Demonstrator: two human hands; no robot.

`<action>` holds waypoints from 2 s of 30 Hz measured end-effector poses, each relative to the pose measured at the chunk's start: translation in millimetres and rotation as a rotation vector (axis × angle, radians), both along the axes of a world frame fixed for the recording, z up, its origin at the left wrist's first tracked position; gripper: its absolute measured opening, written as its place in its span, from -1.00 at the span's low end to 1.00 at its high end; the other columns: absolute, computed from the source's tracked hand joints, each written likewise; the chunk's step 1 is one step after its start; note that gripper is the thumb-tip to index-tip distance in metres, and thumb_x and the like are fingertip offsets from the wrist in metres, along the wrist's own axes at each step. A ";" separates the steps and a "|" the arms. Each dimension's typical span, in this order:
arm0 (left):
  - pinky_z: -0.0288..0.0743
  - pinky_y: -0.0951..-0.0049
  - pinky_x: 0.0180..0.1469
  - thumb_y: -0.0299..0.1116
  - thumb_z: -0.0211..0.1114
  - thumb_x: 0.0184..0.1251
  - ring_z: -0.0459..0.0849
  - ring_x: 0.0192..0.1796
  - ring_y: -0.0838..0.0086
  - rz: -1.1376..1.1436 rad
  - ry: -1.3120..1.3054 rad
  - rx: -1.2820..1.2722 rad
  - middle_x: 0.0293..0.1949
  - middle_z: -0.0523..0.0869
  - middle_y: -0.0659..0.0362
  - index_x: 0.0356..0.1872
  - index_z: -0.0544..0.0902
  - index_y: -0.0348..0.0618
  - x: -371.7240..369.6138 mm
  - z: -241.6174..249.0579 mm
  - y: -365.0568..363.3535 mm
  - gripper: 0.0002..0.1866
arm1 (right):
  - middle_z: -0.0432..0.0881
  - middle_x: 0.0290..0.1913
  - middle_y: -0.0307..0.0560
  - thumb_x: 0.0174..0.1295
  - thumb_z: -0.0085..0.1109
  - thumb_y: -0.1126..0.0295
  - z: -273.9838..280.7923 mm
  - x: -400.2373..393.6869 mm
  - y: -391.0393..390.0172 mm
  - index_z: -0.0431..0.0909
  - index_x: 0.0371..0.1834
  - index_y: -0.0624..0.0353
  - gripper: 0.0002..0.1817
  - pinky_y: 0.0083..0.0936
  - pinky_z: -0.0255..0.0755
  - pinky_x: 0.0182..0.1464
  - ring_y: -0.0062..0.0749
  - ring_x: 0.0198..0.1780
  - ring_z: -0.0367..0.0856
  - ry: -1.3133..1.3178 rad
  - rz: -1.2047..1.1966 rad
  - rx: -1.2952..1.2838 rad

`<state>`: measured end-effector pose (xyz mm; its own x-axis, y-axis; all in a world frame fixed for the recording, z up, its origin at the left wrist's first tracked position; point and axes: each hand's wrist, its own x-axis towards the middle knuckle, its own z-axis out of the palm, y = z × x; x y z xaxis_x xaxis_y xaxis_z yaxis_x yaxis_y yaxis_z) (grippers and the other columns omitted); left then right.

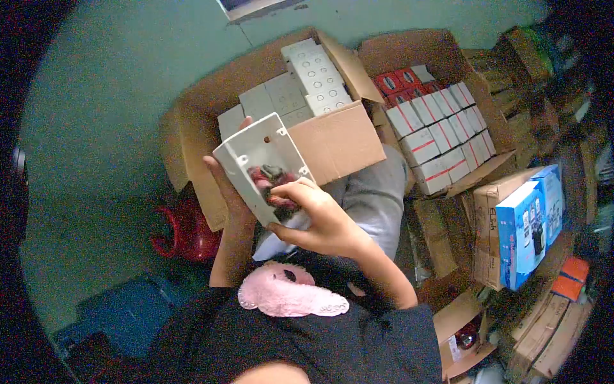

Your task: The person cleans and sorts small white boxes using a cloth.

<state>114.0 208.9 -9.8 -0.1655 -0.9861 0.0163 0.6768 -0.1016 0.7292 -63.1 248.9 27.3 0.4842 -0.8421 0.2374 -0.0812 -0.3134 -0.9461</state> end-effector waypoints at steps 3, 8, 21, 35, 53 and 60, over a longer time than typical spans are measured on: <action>0.65 0.30 -0.04 0.50 0.06 0.13 0.63 0.07 0.32 -0.057 -0.145 -0.016 0.21 0.51 -0.05 0.48 0.11 -0.11 8.9 -18.2 -9.8 0.07 | 0.60 -0.02 -0.12 -0.09 0.53 0.42 -7.4 -15.4 4.6 0.43 0.14 0.32 -0.33 -0.52 0.35 0.18 -0.53 0.08 0.51 -0.333 0.097 0.493; 0.31 0.38 0.28 0.26 0.32 0.15 0.50 0.20 0.40 -0.363 -0.518 -0.029 0.13 0.57 0.09 0.26 0.45 -0.31 50.6 -10.8 -6.0 -0.13 | 0.56 -0.03 -0.07 0.10 0.26 0.27 -18.3 -18.4 -8.6 0.37 0.13 0.25 -0.46 -0.53 0.49 0.05 -0.40 -0.01 0.60 -0.897 -0.002 0.929; 0.48 0.51 -0.04 0.18 -0.05 0.49 0.59 -0.06 0.56 0.040 -0.632 0.109 -0.10 0.63 0.16 0.13 0.50 -0.30 75.4 7.5 -9.9 -0.35 | 0.41 -0.50 -0.40 0.36 0.05 0.34 -18.8 -3.8 -59.5 0.37 -0.48 0.03 -0.78 -0.77 0.21 -0.40 -0.78 -0.47 0.33 -0.478 -0.608 0.607; 0.44 0.44 0.07 0.28 0.01 0.40 0.61 -0.02 0.50 -0.105 -0.679 0.179 -0.09 0.67 0.16 0.17 0.50 -0.27 157.7 36.5 -79.3 -0.27 | 0.38 -0.47 -0.38 0.46 -0.01 0.33 -47.8 25.4 -100.9 0.33 -0.43 0.11 -0.75 -0.73 0.26 -0.32 -0.76 -0.41 0.28 -0.343 -0.587 0.308; 0.53 0.34 0.08 -0.09 0.12 0.49 0.62 0.04 0.37 0.408 -0.441 0.182 0.10 0.54 0.06 0.23 0.35 -0.26 57.2 -20.4 -57.9 -0.50 | 0.37 -0.58 -0.35 0.10 0.24 0.45 -34.6 27.7 -98.3 0.43 -0.50 0.26 -0.82 -0.68 0.25 -0.42 -0.66 -0.52 0.32 0.028 -0.322 0.365; 0.47 0.40 0.10 0.00 -0.01 0.53 0.58 0.01 0.41 0.333 -0.278 0.235 0.03 0.56 0.10 0.21 0.35 -0.24 28.8 -35.4 -42.2 -0.49 | 0.53 0.14 0.10 0.28 0.20 0.46 -0.3 60.6 -106.7 0.32 0.29 0.19 -0.50 -0.34 0.37 0.13 -0.26 0.14 0.52 -0.297 0.005 -0.003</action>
